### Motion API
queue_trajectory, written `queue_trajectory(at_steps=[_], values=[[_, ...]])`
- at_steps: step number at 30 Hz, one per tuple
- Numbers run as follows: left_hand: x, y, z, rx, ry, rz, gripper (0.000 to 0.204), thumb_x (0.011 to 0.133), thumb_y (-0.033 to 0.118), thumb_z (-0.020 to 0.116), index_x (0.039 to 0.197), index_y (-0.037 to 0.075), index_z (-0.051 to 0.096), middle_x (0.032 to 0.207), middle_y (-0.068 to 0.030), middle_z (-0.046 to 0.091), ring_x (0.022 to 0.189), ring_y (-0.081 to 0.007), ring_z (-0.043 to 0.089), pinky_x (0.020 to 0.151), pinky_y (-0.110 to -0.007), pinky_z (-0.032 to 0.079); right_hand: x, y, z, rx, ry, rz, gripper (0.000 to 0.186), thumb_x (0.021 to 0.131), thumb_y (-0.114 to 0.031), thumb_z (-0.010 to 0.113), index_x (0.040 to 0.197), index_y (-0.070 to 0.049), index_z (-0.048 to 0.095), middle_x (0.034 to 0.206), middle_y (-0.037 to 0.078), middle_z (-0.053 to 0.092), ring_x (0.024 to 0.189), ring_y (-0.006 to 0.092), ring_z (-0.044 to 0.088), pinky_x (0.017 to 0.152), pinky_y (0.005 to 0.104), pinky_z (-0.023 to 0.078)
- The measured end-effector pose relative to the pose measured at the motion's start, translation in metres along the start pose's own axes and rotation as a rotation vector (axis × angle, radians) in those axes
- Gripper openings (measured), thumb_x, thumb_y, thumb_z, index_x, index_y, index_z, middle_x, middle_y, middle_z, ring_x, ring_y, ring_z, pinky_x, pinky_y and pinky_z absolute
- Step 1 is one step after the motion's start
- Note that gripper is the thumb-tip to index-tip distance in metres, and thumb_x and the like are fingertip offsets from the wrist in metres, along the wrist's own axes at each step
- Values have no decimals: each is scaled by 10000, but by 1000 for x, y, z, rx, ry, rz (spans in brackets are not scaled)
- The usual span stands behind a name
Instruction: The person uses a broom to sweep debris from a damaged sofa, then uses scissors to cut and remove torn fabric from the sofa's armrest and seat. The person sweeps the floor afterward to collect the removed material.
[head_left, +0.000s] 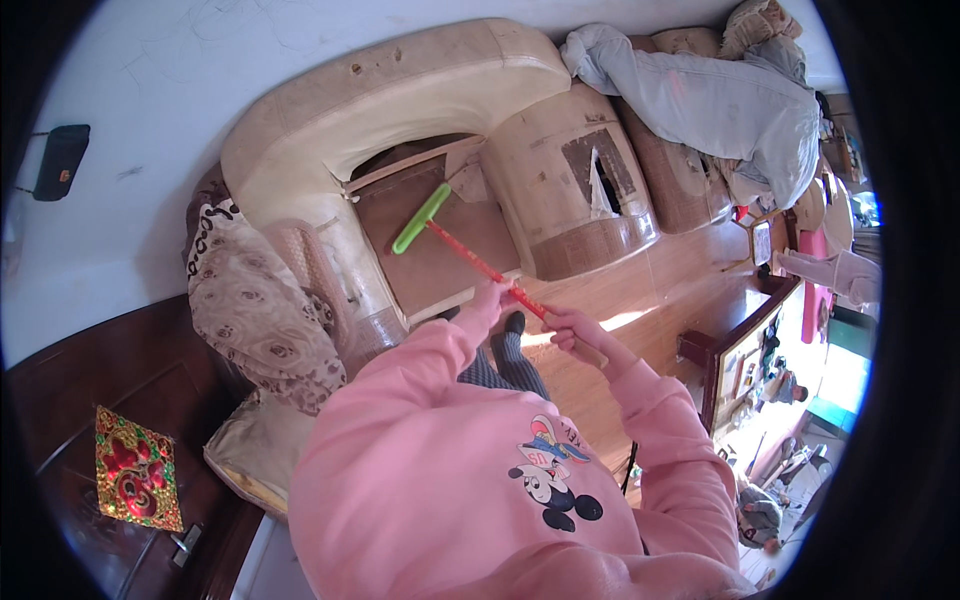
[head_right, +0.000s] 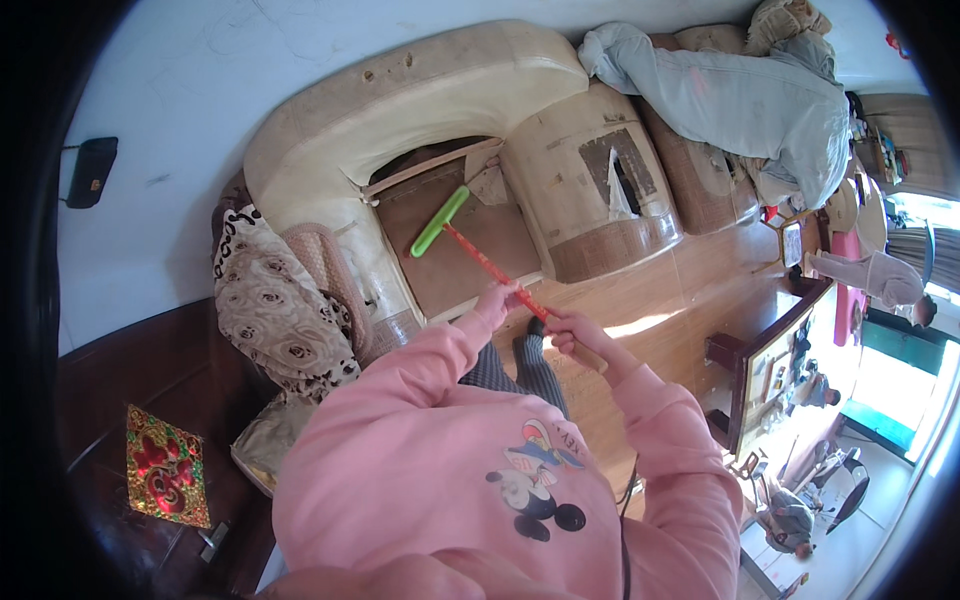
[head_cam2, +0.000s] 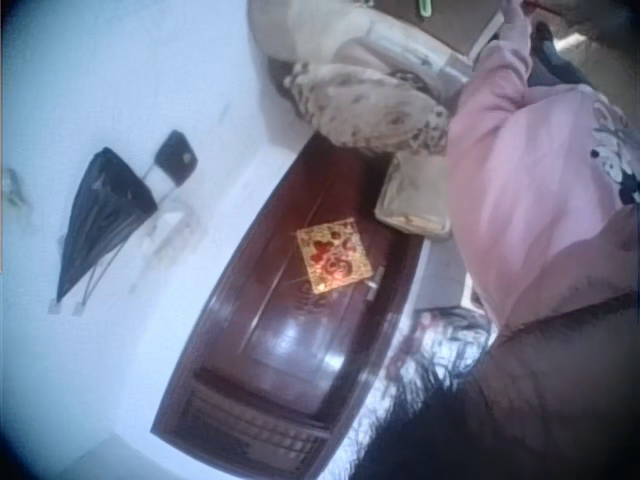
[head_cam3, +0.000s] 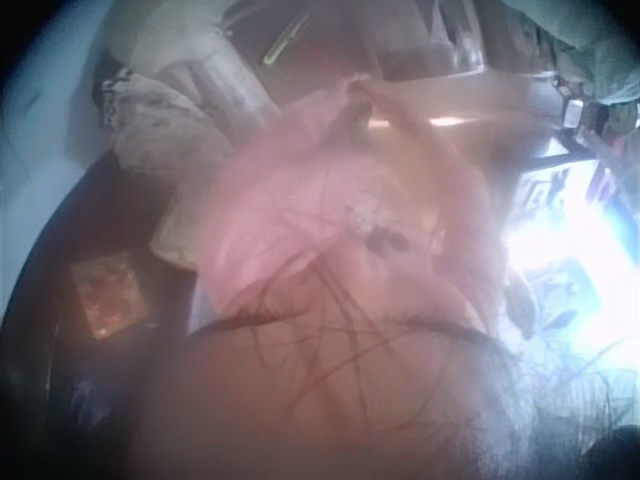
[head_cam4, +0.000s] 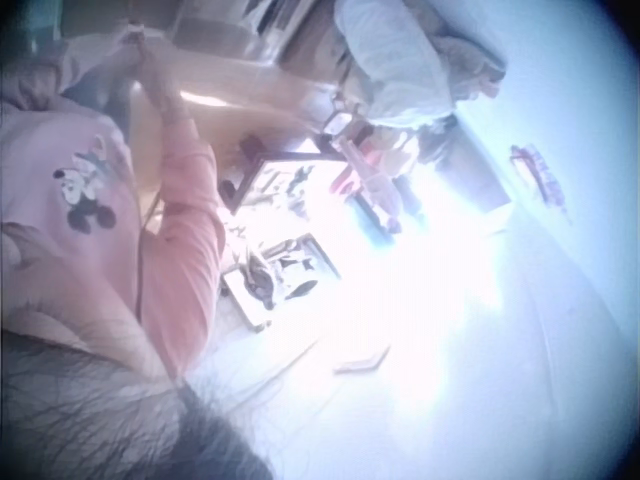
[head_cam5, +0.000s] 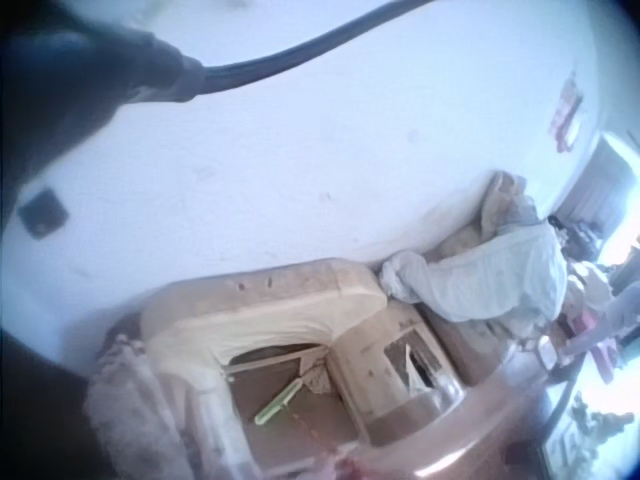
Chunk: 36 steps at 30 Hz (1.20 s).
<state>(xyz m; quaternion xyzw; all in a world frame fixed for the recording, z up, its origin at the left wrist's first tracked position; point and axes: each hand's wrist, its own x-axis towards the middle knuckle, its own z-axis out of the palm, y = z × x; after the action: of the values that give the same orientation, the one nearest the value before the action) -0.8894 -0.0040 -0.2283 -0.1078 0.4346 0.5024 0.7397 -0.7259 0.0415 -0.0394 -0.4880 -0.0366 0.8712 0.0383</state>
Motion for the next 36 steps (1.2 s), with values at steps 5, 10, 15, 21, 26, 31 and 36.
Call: queue_trajectory(at_steps=[5, 10, 15, 21, 26, 31, 36], values=[[55, 49, -4, 77, 16, 3, 99, 872, 99, 571, 895, 11, 531, 823, -111, 602, 795, -271, 643, 741, -409, 563, 58, -24, 9, 88, -58, -96, 410, 887, -14, 465, 1278, -96, 372, 796, 29, 474, 502, 20, 377, 393, 133, 308], [90, 44, -8, 239, 194, -183, 124, 871, 116, 577, 891, 3, 530, 779, -109, 601, 755, -263, 644, 716, -400, 566, 85, -8, -1, 102, 34, -109, 375, 902, -43, 459, 1264, -110, 385, 767, 27, 467, 486, 23, 372, 381, 142, 321], [59, -20, -7, 263, 122, -298, 122, 869, 115, 573, 905, 8, 527, 804, -123, 611, 760, -266, 649, 718, -419, 563, 36, 27, -26, 207, 133, 4, 360, 915, -62, 455, 1260, -146, 394, 792, 38, 479, 490, 22, 372, 378, 135, 306], [4, -55, 15, 154, -3, -277, 112, 878, 117, 561, 921, 19, 529, 851, -133, 617, 789, -272, 648, 749, -417, 558, -29, 32, -25, 24, 165, 23, 391, 903, -39, 450, 1281, -109, 374, 783, 32, 460, 485, 20, 363, 395, 138, 296], [-25, -36, 14, 129, -74, -311, 109, 888, 123, 554, 918, 20, 538, 864, -128, 621, 828, -267, 642, 768, -390, 557, -51, 26, -11, -52, 129, 43, 496, 883, -33, 485, 1352, -91, 333, 801, 34, 494, 497, 17, 375, 406, 154, 310], [-34, -20, 3, 95, -59, -349, 121, 893, 129, 549, 923, 12, 558, 895, -139, 626, 863, -272, 636, 798, -373, 545, -41, 23, -2, -397, 109, 28, 578, 845, -27, 534, 1381, -79, 323, 749, 28, 515, 499, 44, 434, 417, 197, 371], [-39, -9, 1, 11, -36, -386, 139, 893, 132, 547, 927, -3, 559, 910, -146, 627, 903, -246, 624, 834, -345, 520, -41, 15, 9, -661, 91, 11, 664, 810, -17, 577, 1404, -92, 291, 712, 27, 516, 492, 82, 487, 430, 225, 421]])
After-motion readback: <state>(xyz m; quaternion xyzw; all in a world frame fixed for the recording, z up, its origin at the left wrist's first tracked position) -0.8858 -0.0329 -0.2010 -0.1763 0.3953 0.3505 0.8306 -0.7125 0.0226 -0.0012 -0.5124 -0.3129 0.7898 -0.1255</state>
